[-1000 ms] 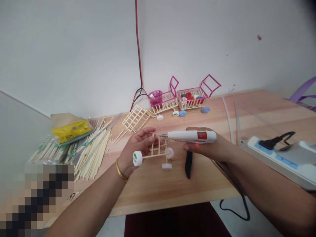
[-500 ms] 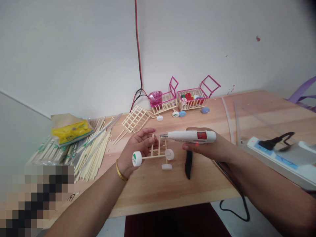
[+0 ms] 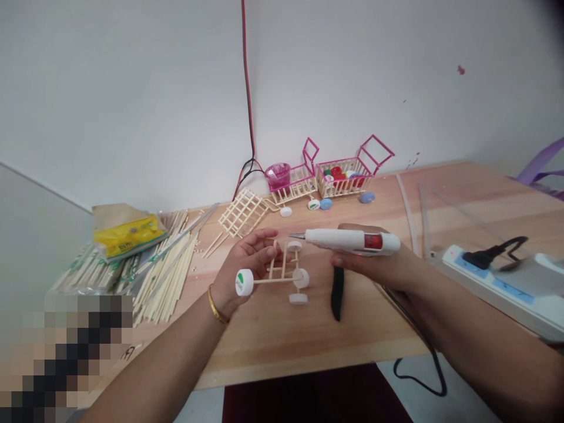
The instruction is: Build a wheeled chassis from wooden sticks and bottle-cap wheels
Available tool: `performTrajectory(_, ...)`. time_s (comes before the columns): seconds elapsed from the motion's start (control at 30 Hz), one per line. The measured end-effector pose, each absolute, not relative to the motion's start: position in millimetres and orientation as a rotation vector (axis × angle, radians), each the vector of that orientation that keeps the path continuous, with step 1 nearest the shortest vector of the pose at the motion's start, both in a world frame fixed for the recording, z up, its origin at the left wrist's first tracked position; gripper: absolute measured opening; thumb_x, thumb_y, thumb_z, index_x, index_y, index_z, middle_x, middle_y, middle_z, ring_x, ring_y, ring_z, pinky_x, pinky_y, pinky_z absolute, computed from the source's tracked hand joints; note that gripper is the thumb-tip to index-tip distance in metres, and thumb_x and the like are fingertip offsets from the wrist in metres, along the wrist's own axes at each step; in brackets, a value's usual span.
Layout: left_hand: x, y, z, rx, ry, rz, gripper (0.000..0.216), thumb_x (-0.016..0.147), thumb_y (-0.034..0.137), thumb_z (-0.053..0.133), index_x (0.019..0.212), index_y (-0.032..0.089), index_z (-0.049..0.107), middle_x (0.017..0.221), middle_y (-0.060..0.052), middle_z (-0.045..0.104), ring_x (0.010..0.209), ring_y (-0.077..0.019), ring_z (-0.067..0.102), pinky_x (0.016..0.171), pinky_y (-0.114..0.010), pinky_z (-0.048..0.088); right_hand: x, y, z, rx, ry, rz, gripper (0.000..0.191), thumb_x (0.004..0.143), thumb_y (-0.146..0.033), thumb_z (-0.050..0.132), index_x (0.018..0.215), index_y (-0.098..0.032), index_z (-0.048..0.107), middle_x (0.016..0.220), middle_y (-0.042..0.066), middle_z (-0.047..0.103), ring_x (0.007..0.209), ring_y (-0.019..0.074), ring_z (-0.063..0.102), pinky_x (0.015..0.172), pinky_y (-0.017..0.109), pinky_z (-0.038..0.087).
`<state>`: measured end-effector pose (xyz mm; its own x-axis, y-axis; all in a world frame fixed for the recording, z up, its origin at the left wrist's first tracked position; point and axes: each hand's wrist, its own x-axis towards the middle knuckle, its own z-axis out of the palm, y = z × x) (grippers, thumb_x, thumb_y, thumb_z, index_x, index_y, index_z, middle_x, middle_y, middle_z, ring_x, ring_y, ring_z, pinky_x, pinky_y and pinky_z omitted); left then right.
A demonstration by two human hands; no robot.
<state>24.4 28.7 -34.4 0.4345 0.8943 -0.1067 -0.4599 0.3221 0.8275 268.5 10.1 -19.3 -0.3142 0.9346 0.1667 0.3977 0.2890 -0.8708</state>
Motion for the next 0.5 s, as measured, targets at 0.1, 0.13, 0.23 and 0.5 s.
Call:
performTrajectory(0.1, 25.0, 28.7, -35.0, 0.831, 0.650, 0.955, 0.041, 0.066, 0.014, 0.078, 0.102, 0.015, 0.058, 0.077, -0.001, 0.066, 0.070, -0.0154, 0.067, 0.063, -0.026, 0.054, 266.4, 8.8, -18.8, -1.153, -1.907, 0.988, 0.030, 0.074, -0.040, 0.069, 0.066, -0.020, 0.048, 0.061, -0.004, 0.048, 0.056, 0.0108, 0.046, 0.050, 0.024, 0.035)
performTrajectory(0.13, 25.2, 28.5, -34.9, 0.838, 0.661, 0.951, 0.042, 0.066, 0.015, 0.078, 0.102, 0.015, 0.057, 0.077, -0.001, 0.067, 0.070, -0.0159, 0.067, 0.063, -0.026, 0.054, 265.5, 8.5, -18.5, -1.153, -1.920, 0.999, 0.030, 0.074, -0.040, 0.068, 0.066, -0.020, 0.047, 0.061, -0.004, 0.048, 0.056, 0.0105, 0.045, 0.050, 0.024, 0.035)
performTrajectory(0.23, 25.9, 27.6, -34.6, 0.848, 0.683, 0.949, 0.043, 0.065, 0.015, 0.079, 0.102, 0.015, 0.057, 0.077, -0.001, 0.067, 0.071, -0.0167, 0.067, 0.064, -0.027, 0.054, 263.4, 7.7, -17.5, -1.177, -1.940, 1.025, 0.030, 0.074, -0.039, 0.068, 0.066, -0.019, 0.046, 0.059, -0.005, 0.046, 0.055, 0.0096, 0.043, 0.050, 0.023, 0.034)
performTrajectory(0.5, 25.3, 28.5, -37.1, 0.869, 0.694, 0.950, 0.042, 0.066, 0.013, 0.078, 0.103, 0.015, 0.058, 0.080, -0.001, 0.066, 0.072, -0.0162, 0.068, 0.064, -0.026, 0.053, 261.2, 8.0, -17.2, -1.188, -1.944, 1.081, 0.030, 0.075, -0.038, 0.067, 0.066, -0.019, 0.045, 0.060, -0.005, 0.045, 0.056, 0.0092, 0.042, 0.050, 0.023, 0.033)
